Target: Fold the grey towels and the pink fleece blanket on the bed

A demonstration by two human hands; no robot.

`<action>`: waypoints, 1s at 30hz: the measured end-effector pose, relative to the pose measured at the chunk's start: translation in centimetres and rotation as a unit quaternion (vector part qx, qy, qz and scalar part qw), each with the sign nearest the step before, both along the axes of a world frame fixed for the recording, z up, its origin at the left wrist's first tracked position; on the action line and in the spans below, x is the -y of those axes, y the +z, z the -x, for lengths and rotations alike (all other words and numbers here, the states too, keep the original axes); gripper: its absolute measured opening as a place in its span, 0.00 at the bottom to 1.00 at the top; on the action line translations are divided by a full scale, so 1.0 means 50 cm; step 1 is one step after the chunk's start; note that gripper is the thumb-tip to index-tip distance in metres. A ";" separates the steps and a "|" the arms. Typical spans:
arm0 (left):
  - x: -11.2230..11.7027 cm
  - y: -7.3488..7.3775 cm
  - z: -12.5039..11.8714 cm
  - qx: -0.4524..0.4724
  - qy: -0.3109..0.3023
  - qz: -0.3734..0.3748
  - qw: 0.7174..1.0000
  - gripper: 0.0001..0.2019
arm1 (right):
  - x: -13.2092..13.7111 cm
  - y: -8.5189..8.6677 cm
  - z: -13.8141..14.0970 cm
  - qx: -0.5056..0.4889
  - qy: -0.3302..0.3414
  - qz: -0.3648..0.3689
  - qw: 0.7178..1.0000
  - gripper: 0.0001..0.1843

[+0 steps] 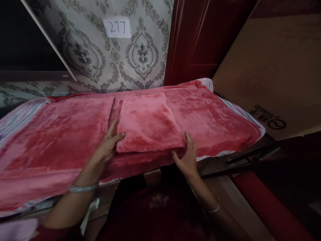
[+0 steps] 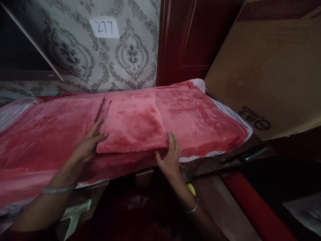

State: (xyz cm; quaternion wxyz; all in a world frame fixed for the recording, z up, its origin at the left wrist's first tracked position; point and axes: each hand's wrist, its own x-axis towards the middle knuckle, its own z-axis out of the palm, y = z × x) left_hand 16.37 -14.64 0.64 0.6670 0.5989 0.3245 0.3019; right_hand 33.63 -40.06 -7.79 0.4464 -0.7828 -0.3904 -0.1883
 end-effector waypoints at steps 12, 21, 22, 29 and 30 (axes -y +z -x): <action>-0.014 0.040 -0.004 0.039 0.019 0.039 0.998 0.38 | -0.061 0.009 -0.015 -0.038 0.008 -0.036 0.999 0.43; -0.002 0.140 -0.060 0.106 -0.021 0.091 0.990 0.39 | -0.069 0.036 0.030 0.025 -0.017 0.007 1.000 0.50; 0.000 0.149 -0.068 0.106 -0.019 0.097 0.989 0.38 | -0.075 0.037 0.033 0.031 -0.024 0.008 0.999 0.51; -0.005 0.188 -0.090 0.122 -0.039 0.102 0.987 0.33 | -0.106 0.032 0.017 0.063 -0.042 0.002 0.997 0.52; -0.009 0.187 -0.085 0.122 -0.035 0.099 0.987 0.33 | -0.101 0.027 0.007 0.057 -0.040 -0.008 0.998 0.52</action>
